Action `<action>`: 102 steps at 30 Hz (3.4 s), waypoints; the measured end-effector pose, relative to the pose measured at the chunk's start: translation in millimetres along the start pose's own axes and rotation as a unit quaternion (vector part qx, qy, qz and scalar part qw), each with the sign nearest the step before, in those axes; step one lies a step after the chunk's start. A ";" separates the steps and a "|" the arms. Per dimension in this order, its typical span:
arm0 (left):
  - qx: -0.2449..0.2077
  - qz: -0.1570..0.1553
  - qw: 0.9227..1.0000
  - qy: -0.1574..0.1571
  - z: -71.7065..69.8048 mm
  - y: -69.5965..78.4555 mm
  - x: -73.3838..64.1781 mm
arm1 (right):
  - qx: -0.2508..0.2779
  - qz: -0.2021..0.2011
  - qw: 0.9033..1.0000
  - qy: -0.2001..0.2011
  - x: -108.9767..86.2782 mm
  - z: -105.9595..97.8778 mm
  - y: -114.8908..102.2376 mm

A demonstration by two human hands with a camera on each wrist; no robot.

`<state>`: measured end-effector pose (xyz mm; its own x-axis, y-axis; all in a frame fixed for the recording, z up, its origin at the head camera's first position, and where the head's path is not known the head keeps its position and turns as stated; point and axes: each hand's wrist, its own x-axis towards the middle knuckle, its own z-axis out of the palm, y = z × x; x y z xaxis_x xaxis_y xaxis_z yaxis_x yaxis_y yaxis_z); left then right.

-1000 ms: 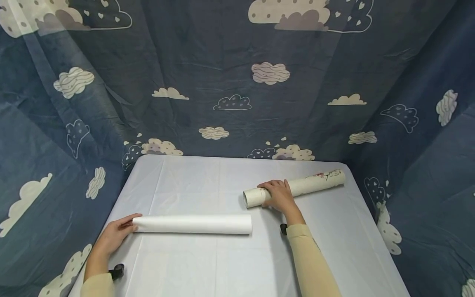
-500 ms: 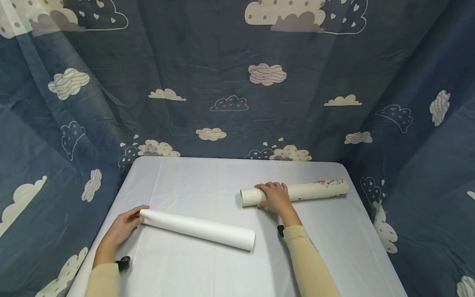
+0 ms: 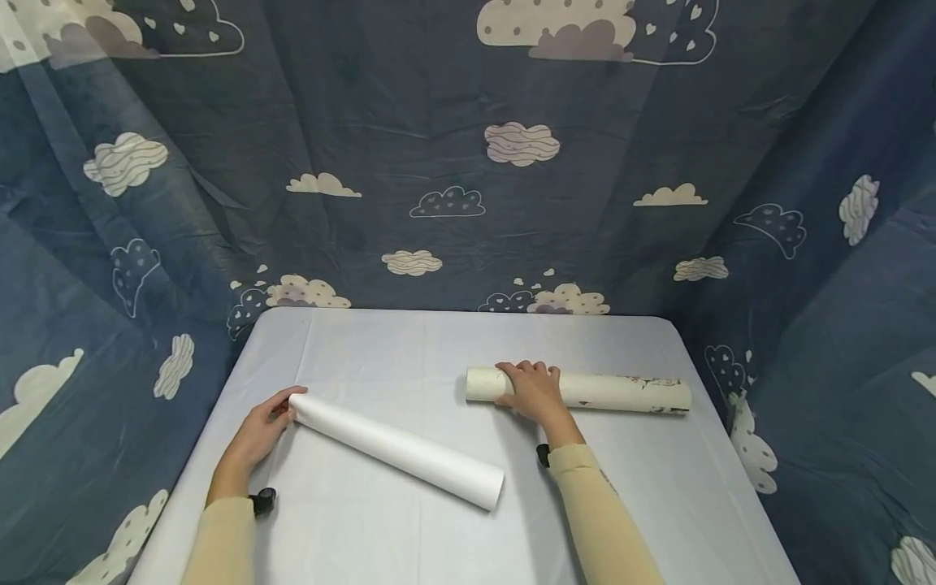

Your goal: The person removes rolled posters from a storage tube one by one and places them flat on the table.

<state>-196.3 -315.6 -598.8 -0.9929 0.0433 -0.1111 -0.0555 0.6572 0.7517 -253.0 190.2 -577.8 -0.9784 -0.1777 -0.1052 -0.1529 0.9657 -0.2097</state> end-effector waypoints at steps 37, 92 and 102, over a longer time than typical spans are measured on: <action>-0.090 -0.058 0.994 0.004 22.5 10.3 18.3 | 0.069 0.142 0.987 -0.035 1.4 -0.1 -44.1; -0.157 -0.080 0.984 -0.029 27.4 3.5 14.5 | 0.127 0.155 0.980 0.016 -82.8 -28.2 62.0; -0.160 -0.084 0.983 -0.033 28.4 2.3 15.3 | 0.118 0.192 0.974 0.036 -111.8 -20.5 93.2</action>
<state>-208.6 -292.0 -617.3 -0.9584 0.0110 -0.2853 -0.2587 0.3891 0.8841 -160.7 303.9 -565.7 -0.9658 0.2091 -0.1532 0.2534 0.8864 -0.3875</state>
